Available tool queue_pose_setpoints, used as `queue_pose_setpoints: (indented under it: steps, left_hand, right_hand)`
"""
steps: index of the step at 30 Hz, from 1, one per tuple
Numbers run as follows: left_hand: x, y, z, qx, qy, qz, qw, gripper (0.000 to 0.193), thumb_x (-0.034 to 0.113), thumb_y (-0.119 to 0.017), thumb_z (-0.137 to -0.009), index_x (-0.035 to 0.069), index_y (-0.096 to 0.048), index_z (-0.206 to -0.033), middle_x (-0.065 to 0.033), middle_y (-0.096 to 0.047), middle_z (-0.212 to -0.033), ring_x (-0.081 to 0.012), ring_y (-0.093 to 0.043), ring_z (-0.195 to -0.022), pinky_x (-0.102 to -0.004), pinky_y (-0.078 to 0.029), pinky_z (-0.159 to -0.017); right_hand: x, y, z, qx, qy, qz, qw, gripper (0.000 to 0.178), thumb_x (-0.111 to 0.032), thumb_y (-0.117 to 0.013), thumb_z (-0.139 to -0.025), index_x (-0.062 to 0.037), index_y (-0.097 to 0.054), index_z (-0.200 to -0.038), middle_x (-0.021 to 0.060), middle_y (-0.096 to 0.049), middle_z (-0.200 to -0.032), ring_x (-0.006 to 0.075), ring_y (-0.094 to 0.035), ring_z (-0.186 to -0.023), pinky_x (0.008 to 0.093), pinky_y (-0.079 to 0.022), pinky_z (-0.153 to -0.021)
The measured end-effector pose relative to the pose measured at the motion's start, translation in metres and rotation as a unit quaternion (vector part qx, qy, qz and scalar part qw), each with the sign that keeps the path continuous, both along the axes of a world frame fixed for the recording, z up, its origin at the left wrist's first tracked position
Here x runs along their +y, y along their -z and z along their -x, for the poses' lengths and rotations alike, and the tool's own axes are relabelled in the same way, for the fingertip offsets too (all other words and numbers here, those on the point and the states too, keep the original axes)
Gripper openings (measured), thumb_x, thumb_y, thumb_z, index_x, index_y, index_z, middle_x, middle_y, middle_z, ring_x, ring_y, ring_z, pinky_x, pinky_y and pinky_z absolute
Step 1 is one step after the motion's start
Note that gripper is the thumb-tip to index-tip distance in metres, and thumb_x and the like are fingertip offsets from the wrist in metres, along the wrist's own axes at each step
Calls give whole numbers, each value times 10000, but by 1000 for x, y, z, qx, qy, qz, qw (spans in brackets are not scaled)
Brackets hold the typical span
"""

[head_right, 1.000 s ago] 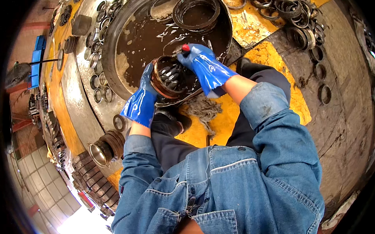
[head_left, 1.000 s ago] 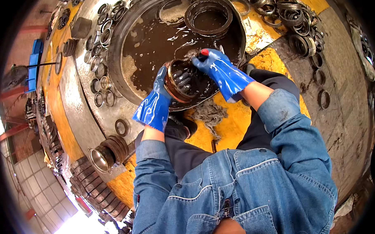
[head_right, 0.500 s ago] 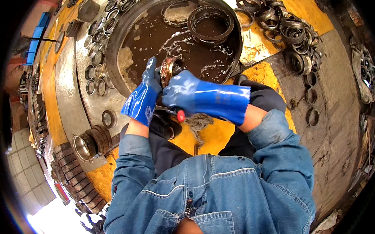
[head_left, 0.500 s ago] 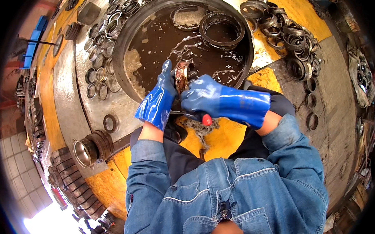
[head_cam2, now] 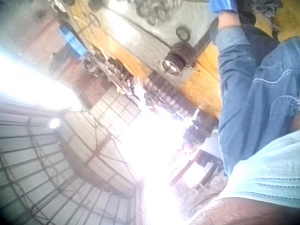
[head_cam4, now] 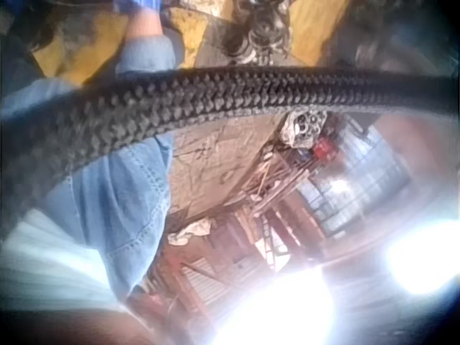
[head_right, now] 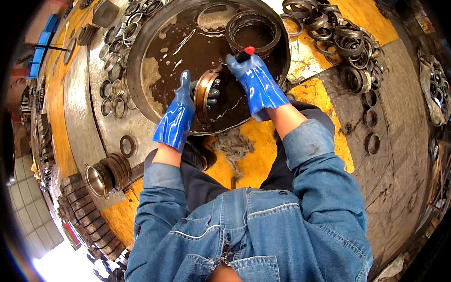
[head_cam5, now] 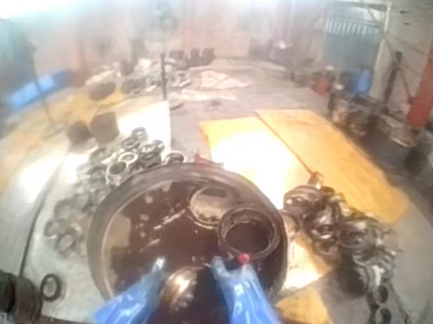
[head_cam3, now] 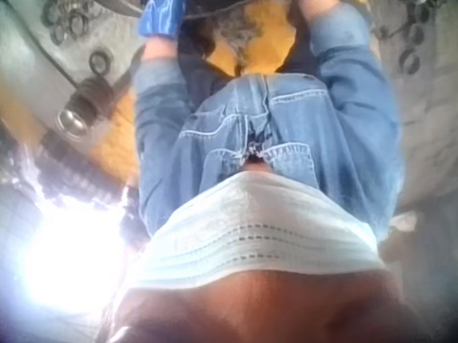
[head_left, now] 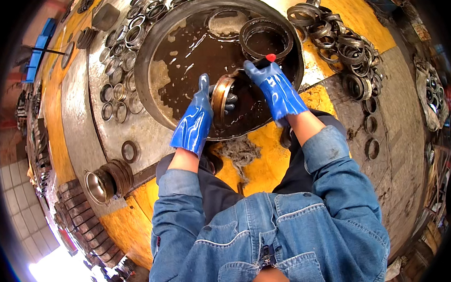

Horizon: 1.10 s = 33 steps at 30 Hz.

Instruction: The person scrubs metal rings with a red-handled brush while dipping them into a container of dark liquid. They repeatedly scrub the rings and place them into a metal bowl on the workbench.

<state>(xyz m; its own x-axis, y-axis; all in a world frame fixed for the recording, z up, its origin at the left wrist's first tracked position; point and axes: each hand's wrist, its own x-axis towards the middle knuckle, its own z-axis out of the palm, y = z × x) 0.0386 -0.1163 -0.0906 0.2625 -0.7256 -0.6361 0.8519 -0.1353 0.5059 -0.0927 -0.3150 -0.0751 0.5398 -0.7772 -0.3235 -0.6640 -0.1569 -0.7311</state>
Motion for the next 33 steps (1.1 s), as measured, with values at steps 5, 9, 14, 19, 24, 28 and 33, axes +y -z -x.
queue_pose_setpoints:
  steps: [5, 9, 14, 19, 24, 28, 33]
  left_hand:
    - [4, 14, -9, -85, 47, -10, 995, 632, 494, -752, -932, 7, -641, -1319, -150, -739, -1143, -313, -728, -971, -478, -614, -841]
    - [12, 14, -12, -193, 138, -41, 971, 613, 467, -780, -923, 7, -646, -1306, -139, -744, -1122, -301, -733, -951, -463, -620, -826]
    - [17, -7, 1, -416, 141, -83, 895, 500, 303, -885, -840, 2, -687, -1187, -80, -746, -999, -207, -717, -878, -329, -576, -800]
    - [14, -4, 5, -569, 242, -216, 756, 568, 377, -882, -768, 44, -694, -1187, -151, -746, -1000, -262, -711, -902, -382, -561, -842]
    - [27, 21, 9, -585, 197, -175, 767, 614, 417, -876, -752, 46, -700, -1209, -147, -761, -1044, -262, -723, -941, -380, -561, -870]
    - [19, 12, 12, -587, 226, -189, 755, 603, 428, -857, -753, 45, -716, -1197, -143, -762, -1021, -251, -715, -914, -375, -555, -876]
    - [12, -5, 16, -572, 245, -217, 752, 495, 357, -860, -785, 20, -719, -1120, -84, -751, -949, -196, -688, -857, -360, -555, -816]
  right_hand:
    - [-7, 23, 8, 144, -32, -23, 989, 547, -582, -653, -895, -124, -770, -1172, 180, -761, -1141, 374, -714, -1099, 448, -563, -960]
    - [-1, 15, 9, 305, -148, 59, 939, 522, -560, -654, -896, -146, -769, -1193, 172, -761, -1125, 387, -708, -1109, 454, -556, -989]
    - [-8, -26, 20, 152, -69, 2, 986, 596, -587, -679, -869, -51, -763, -1116, 227, -752, -1089, 418, -713, -1035, 463, -572, -917]
    - [10, -52, 44, -167, -125, -4, 978, 330, -391, -704, -947, -90, -780, -1059, 166, -768, -962, 342, -744, -863, 414, -591, -771]
    - [37, -63, 33, -298, -345, 195, 869, 226, -283, -754, -964, -76, -775, -1054, 91, -756, -894, 161, -724, -786, 333, -576, -729]
    - [16, -24, 30, -215, -123, 43, 968, 335, -405, -726, -931, -74, -779, -937, 168, -749, -854, 367, -718, -816, 443, -589, -749]
    - [6, -16, 28, -132, -86, 76, 985, 362, -453, -695, -940, -103, -780, -976, 170, -743, -850, 358, -724, -813, 430, -584, -736]
